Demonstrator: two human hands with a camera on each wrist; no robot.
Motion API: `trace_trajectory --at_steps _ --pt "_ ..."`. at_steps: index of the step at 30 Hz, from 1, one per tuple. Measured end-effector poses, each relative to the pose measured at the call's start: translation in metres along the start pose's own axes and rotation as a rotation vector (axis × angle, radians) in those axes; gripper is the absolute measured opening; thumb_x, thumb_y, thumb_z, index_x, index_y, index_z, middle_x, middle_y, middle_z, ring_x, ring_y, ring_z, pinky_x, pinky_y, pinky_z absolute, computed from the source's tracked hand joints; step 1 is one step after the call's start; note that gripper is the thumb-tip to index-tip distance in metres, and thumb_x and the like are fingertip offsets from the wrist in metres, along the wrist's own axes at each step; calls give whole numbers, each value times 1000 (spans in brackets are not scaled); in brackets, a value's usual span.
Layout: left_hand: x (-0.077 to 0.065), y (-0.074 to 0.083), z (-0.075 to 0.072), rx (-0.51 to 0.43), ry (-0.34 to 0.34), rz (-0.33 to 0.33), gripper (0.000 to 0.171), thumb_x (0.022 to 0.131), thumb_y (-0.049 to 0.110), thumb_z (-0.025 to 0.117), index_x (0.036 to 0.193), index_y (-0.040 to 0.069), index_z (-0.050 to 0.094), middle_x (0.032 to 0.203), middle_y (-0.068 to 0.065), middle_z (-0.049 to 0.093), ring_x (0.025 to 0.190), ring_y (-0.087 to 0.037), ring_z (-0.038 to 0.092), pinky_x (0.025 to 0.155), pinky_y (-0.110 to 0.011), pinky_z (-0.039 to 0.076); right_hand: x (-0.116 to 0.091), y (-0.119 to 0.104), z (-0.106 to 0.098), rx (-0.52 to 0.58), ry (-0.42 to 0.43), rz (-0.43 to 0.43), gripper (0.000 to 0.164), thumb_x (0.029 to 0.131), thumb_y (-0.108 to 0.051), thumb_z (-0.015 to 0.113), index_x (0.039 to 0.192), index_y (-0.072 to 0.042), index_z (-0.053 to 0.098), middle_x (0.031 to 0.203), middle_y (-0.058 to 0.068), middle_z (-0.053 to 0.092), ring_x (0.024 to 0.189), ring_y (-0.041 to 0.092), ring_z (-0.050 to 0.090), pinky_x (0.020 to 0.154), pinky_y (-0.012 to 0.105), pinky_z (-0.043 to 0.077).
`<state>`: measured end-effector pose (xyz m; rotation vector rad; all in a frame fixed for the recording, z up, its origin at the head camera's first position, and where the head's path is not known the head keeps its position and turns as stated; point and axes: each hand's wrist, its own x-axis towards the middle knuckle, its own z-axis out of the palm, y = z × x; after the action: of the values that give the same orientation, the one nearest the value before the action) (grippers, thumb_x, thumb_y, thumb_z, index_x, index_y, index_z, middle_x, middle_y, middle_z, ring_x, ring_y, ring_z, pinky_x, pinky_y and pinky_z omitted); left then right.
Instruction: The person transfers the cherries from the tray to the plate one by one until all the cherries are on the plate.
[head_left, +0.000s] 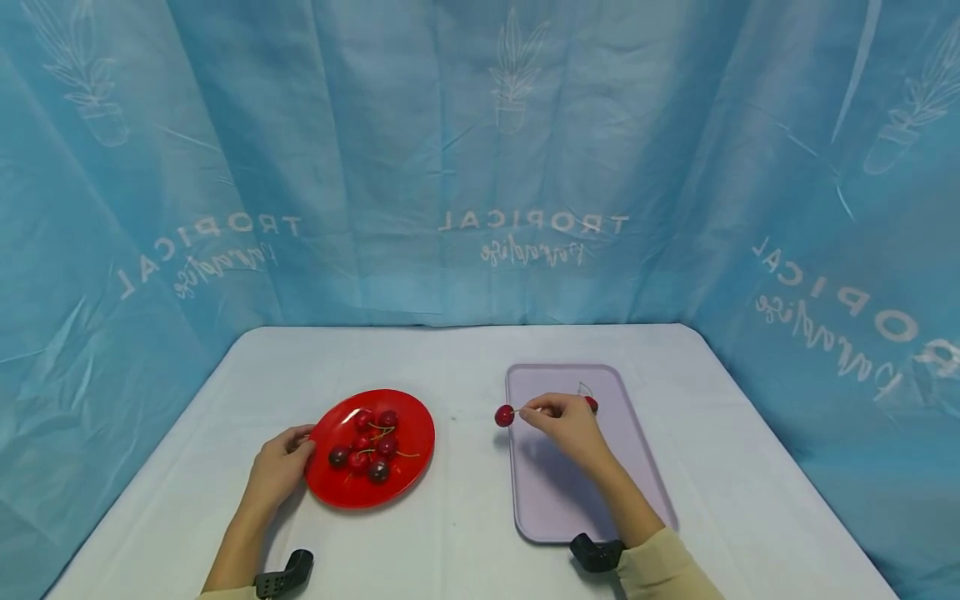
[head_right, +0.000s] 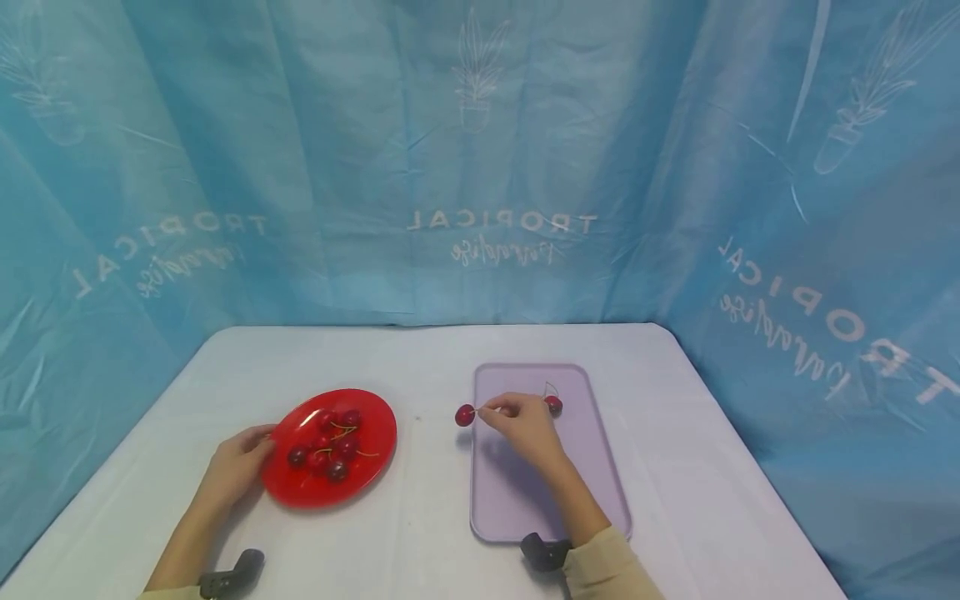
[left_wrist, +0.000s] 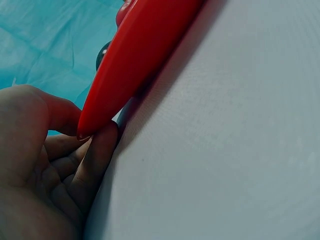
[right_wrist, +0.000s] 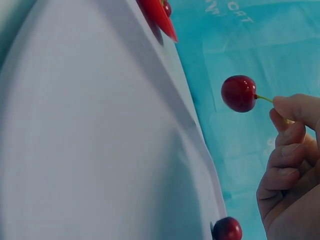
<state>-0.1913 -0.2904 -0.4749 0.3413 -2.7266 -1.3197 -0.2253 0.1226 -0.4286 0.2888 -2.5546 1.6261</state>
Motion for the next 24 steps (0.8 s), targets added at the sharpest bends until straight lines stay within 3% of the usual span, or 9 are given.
trace_trajectory --at_steps 3,8,24 --pt "1 -1 1 8 9 -3 41 98 17 44 132 -5 50 123 -27 55 112 -40 52 93 -52 46 1 -3 5 18 -12 -10 10 84 -15 74 89 -6 75 65 7 55 63 16 46 53 25 36" --pt "2 -3 2 16 13 -1 41 98 17 44 131 -5 51 123 -27 55 111 -39 52 92 -51 47 11 20 19 42 -9 -23 6 81 -22 78 83 -17 76 63 4 57 63 17 48 53 25 37" --pt "2 -3 1 18 23 0 41 97 18 45 130 -5 52 117 -25 58 101 -35 56 82 -43 52 14 7 46 26 -58 -56 6 81 -24 76 83 -18 76 61 -1 57 61 13 48 52 24 39"
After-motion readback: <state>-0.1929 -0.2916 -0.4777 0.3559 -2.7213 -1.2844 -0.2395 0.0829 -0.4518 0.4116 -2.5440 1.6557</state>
